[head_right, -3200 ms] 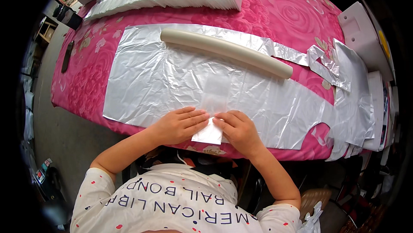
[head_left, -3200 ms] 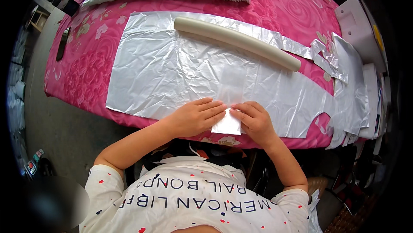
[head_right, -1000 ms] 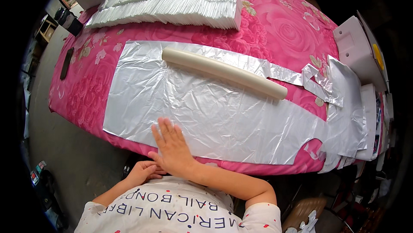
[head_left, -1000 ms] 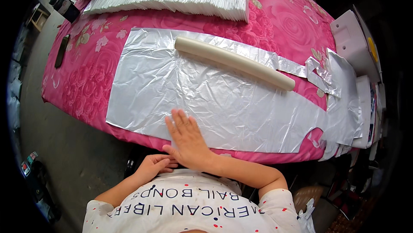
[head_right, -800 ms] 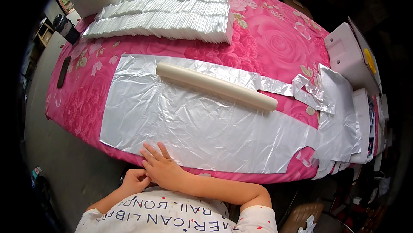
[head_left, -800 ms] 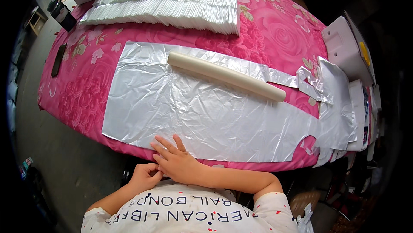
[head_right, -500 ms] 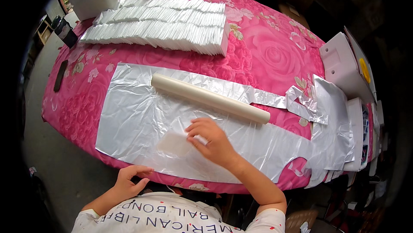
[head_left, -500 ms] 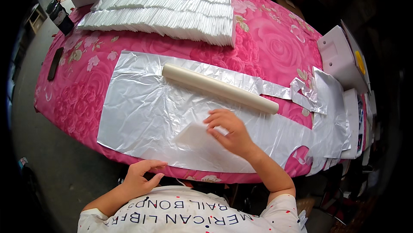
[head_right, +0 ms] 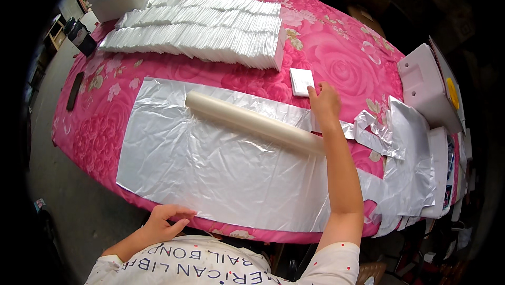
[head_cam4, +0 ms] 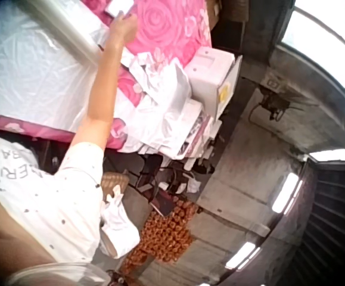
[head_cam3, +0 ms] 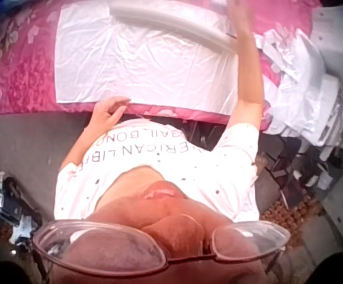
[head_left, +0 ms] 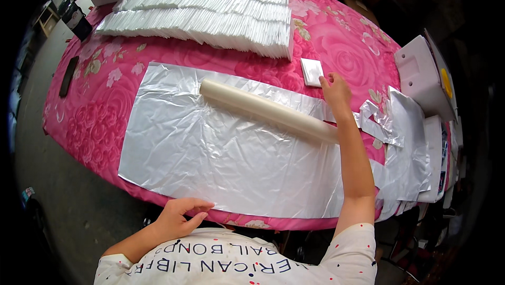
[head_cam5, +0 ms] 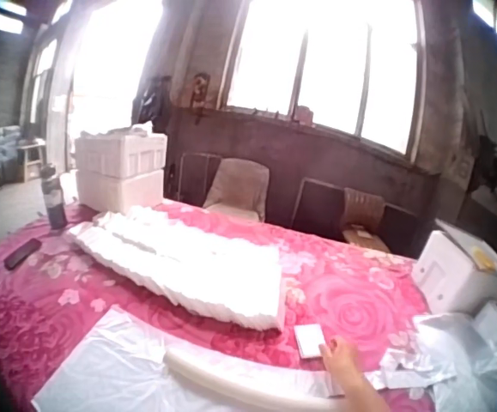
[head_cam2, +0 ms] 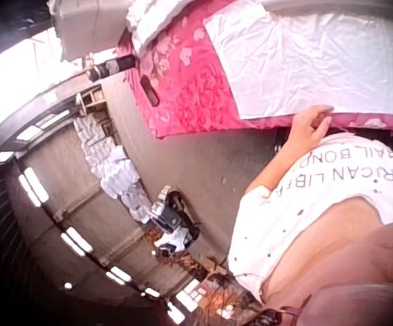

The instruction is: The person repeatedly unrolls a plastic wrap roll, cuts a sheet, places a small white rectangular item on it, folds the wrap around the item, and stacks the wrapped unit. The process is repeated multiple times on a pink floral tablecloth.

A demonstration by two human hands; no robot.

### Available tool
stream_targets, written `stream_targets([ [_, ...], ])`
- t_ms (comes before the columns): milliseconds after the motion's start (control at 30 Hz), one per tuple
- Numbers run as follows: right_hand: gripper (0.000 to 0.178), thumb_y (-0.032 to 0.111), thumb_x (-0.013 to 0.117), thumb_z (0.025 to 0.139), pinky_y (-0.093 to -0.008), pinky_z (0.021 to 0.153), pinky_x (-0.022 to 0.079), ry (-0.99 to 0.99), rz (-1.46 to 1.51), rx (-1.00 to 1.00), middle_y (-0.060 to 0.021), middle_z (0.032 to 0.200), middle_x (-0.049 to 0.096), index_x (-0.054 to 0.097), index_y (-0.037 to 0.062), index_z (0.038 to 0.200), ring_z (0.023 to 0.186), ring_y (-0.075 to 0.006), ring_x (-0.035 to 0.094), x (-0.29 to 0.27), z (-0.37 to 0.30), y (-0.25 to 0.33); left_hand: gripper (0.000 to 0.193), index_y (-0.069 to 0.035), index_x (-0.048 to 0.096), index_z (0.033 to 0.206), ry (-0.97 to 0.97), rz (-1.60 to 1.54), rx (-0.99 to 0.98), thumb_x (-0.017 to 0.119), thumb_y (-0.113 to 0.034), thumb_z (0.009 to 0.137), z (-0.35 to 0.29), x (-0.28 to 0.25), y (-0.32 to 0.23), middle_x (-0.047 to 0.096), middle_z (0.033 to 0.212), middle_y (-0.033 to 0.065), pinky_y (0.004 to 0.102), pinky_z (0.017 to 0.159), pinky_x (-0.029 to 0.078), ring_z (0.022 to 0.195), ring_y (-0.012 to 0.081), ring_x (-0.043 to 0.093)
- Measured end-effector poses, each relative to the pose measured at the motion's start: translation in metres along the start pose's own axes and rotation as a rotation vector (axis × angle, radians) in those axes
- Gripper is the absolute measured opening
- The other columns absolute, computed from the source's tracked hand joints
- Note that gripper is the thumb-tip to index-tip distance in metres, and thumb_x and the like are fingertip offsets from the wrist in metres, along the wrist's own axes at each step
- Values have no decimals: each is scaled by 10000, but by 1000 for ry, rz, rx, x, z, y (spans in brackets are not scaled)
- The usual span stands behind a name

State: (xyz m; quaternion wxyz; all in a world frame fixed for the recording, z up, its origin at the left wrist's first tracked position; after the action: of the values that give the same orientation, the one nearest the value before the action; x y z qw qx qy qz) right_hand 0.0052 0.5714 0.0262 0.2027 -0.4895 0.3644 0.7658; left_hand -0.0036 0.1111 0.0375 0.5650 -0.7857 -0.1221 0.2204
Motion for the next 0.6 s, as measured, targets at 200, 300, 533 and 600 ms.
stream_targets([
  [200, 409, 288, 674, 775, -374, 802, 455, 305, 248, -390, -150, 948, 619, 615, -3, 1056, 896, -301, 587, -46, -92, 2, 261, -30, 622, 1061, 43, 124, 129, 602, -19, 801, 8, 0, -5, 659, 963, 115, 268, 725, 504, 829, 182, 645],
  [300, 414, 286, 705, 743, -366, 738, 467, 334, 182, -398, -138, 861, 603, 621, 4, 1034, 834, -301, 585, -69, -142, -5, 271, -44, 621, 1057, 98, 221, 270, 618, -41, 786, 25, 10, -4, 657, 963, 110, 302, 739, 509, 842, 229, 641],
  [533, 464, 382, 643, 788, -384, 741, 460, 495, 249, -272, -143, 895, 580, 614, 9, 1063, 847, -303, 559, -86, -261, 17, 651, -57, 398, 1329, 198, 582, 546, 672, -222, 763, 73, 72, -29, 268, 1407, 246, 440, 1006, 334, 1260, 407, 327],
  [600, 477, 395, 588, 831, -388, 825, 437, 406, 335, -358, -164, 1014, 566, 592, 14, 1119, 953, -314, 536, -81, -273, 6, 747, -53, 331, 1372, 168, 653, 568, 668, -330, 766, 90, 95, -32, 87, 1463, 284, 491, 1061, 239, 1334, 478, 145],
])
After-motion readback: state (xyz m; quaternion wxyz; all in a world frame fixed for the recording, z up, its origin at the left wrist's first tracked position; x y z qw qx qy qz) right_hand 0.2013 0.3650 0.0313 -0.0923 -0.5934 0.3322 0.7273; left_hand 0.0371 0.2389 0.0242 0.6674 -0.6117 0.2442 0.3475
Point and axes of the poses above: each hand's wrist, its own z-axis towards the middle knuckle, its own x-axis out of the palm, y = z × x, the point moved 2 cm from there along z, towards the middle knuckle
